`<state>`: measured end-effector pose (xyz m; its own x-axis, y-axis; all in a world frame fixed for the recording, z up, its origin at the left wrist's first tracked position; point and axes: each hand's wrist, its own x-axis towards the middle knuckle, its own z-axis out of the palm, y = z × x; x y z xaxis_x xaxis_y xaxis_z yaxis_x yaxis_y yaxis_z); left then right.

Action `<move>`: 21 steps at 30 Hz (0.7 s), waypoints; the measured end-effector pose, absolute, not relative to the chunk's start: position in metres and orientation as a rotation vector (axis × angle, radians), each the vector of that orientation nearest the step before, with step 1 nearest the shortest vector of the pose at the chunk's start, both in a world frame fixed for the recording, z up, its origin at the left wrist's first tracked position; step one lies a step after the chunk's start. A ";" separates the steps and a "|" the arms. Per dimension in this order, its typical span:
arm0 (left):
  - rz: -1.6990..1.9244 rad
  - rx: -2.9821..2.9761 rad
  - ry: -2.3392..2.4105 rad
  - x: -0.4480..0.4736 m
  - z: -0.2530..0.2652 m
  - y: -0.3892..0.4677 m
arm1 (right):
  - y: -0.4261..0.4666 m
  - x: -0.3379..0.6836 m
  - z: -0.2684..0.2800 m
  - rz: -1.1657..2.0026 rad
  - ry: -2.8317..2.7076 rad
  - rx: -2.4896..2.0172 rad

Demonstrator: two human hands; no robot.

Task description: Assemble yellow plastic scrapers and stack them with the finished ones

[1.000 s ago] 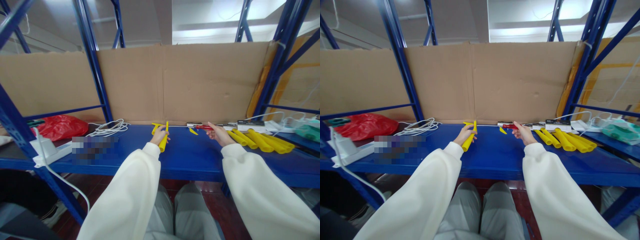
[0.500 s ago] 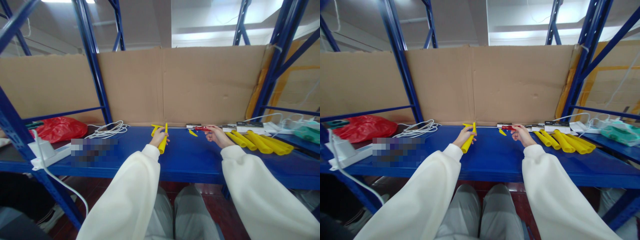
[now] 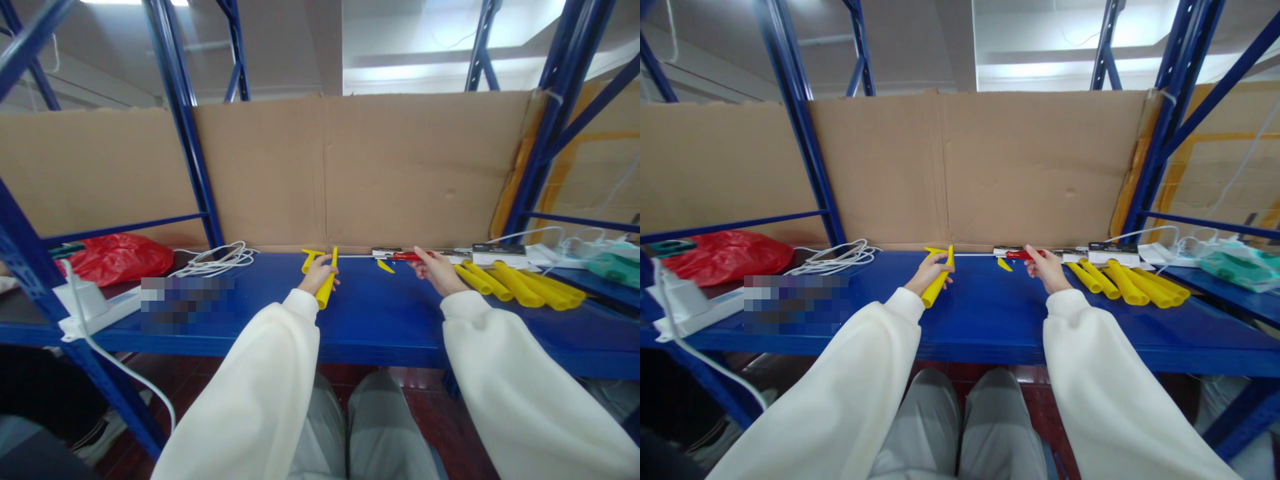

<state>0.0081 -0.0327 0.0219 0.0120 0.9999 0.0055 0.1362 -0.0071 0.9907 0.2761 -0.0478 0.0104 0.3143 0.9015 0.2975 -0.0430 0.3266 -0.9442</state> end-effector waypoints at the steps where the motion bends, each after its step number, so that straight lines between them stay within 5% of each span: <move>1: 1.135 1.321 1.298 0.008 0.022 -0.032 | -0.047 0.276 0.010 0.794 -1.047 -1.027; 21: 1.165 1.301 1.345 0.006 0.019 -0.029 | -0.043 0.277 0.008 0.872 -1.148 -0.967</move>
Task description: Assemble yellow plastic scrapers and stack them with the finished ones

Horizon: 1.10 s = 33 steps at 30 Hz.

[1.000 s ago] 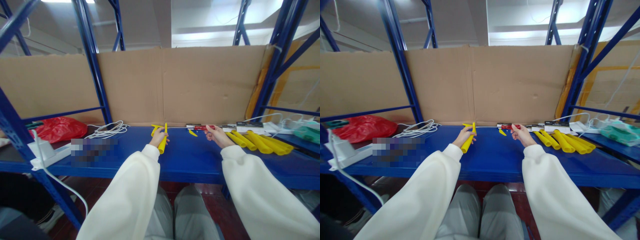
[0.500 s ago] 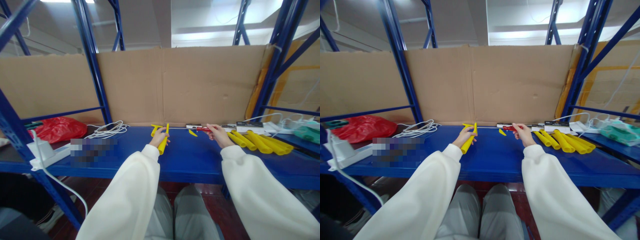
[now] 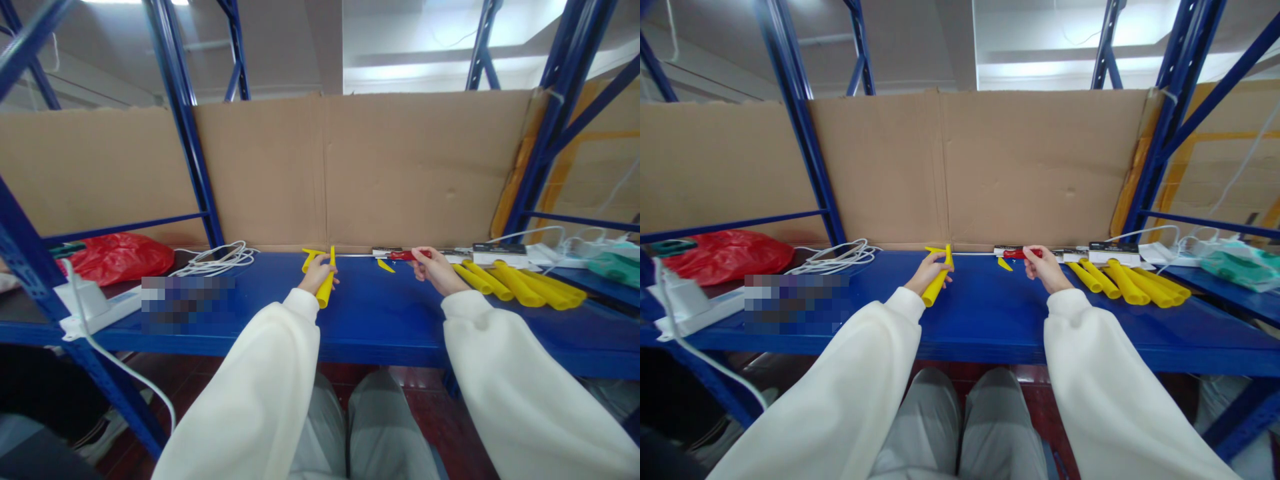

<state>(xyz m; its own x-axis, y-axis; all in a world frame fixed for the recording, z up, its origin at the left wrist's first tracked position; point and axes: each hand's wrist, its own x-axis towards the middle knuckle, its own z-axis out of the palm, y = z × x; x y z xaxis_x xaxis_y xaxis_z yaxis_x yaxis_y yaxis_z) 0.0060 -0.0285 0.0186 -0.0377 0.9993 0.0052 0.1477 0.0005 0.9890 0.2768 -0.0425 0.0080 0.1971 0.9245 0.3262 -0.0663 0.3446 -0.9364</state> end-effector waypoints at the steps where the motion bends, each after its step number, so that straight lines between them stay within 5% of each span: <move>1: 1.153 1.320 1.341 0.006 0.018 -0.028 | -0.042 0.277 0.008 0.850 -1.146 -0.973; 33: 1.072 1.490 1.354 0.008 0.010 -0.027 | -0.043 0.282 0.009 0.843 -1.014 -1.284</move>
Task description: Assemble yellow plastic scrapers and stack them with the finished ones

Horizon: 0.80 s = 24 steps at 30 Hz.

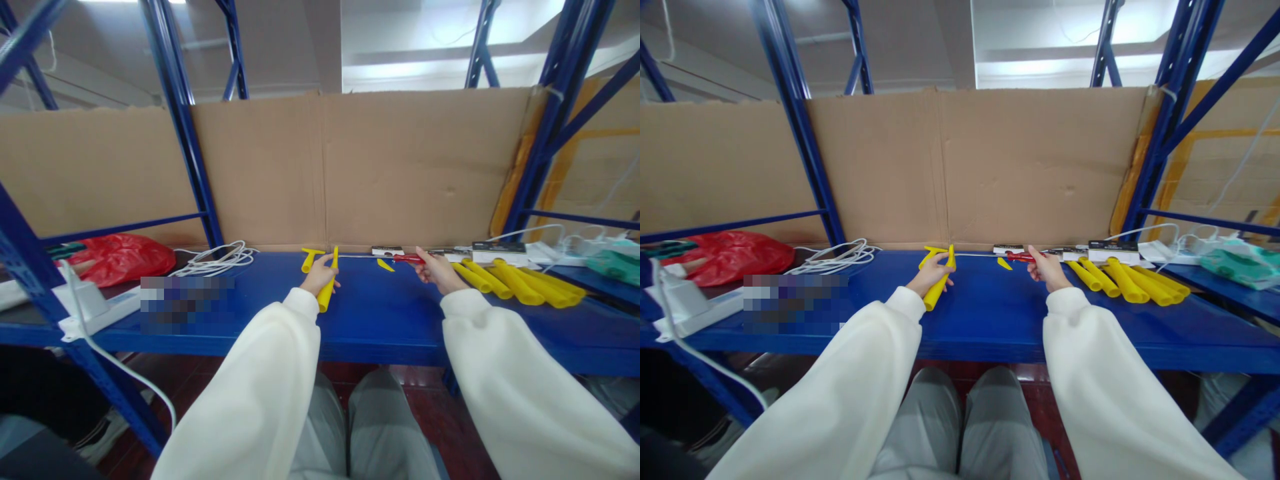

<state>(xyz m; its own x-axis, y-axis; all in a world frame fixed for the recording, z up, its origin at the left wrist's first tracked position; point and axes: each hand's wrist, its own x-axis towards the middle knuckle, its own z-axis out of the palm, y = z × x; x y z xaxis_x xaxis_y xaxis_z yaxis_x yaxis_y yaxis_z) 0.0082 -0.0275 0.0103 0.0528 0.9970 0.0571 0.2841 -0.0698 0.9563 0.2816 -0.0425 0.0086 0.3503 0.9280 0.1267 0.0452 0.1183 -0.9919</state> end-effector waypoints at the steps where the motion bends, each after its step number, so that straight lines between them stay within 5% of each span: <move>1: 1.071 1.501 1.359 0.008 0.010 -0.027 | -0.042 0.282 0.009 0.881 -1.012 -1.262; 9: 1.067 1.536 1.368 0.007 0.008 -0.025 | -0.038 0.285 0.009 0.982 -1.103 -1.012; 24: 1.095 1.490 1.396 0.008 0.007 -0.023 | -0.048 0.276 0.010 0.885 -0.996 -1.455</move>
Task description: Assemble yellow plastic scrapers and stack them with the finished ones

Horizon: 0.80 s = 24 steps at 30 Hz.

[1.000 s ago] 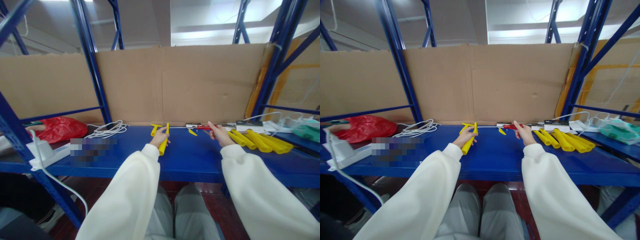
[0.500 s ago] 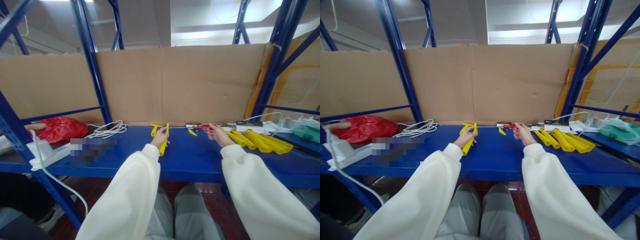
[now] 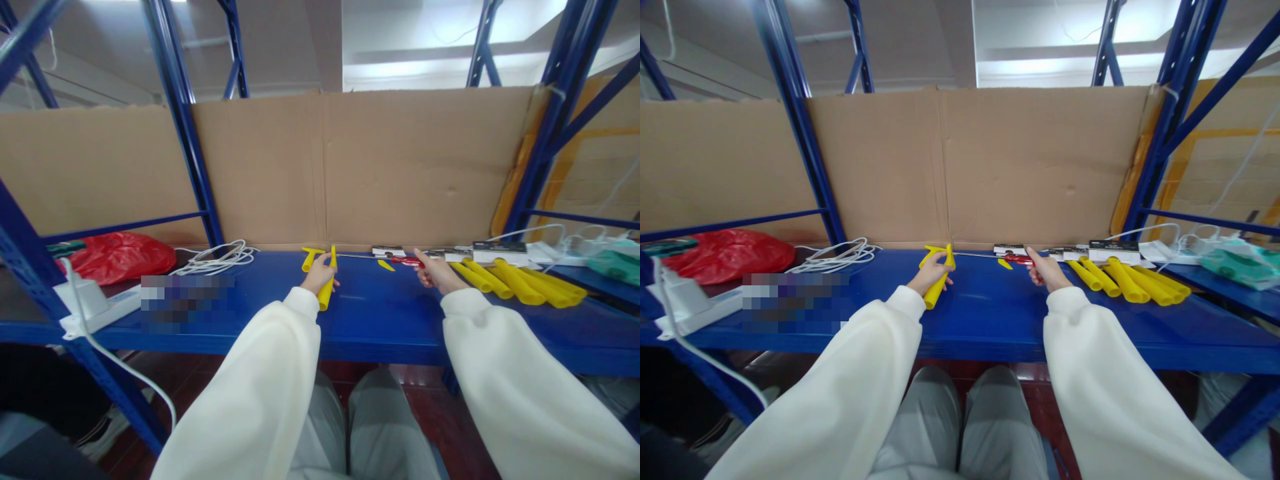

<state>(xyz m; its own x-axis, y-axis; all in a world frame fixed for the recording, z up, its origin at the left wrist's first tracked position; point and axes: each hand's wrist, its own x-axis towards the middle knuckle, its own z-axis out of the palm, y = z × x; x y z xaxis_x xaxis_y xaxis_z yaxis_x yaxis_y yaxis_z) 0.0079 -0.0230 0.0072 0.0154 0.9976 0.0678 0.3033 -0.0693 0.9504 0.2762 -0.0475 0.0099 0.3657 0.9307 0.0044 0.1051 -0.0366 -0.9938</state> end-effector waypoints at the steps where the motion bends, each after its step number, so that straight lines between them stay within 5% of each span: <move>1: 1.098 1.488 1.397 0.008 0.007 -0.023 | -0.048 0.276 0.010 0.895 -0.990 -1.465; 10: 1.079 1.502 1.414 0.006 0.005 -0.020 | -0.047 0.275 0.016 1.086 -1.020 -1.272; 24: 1.079 1.506 1.400 0.006 0.006 -0.020 | -0.043 0.278 0.008 0.786 -1.095 -1.234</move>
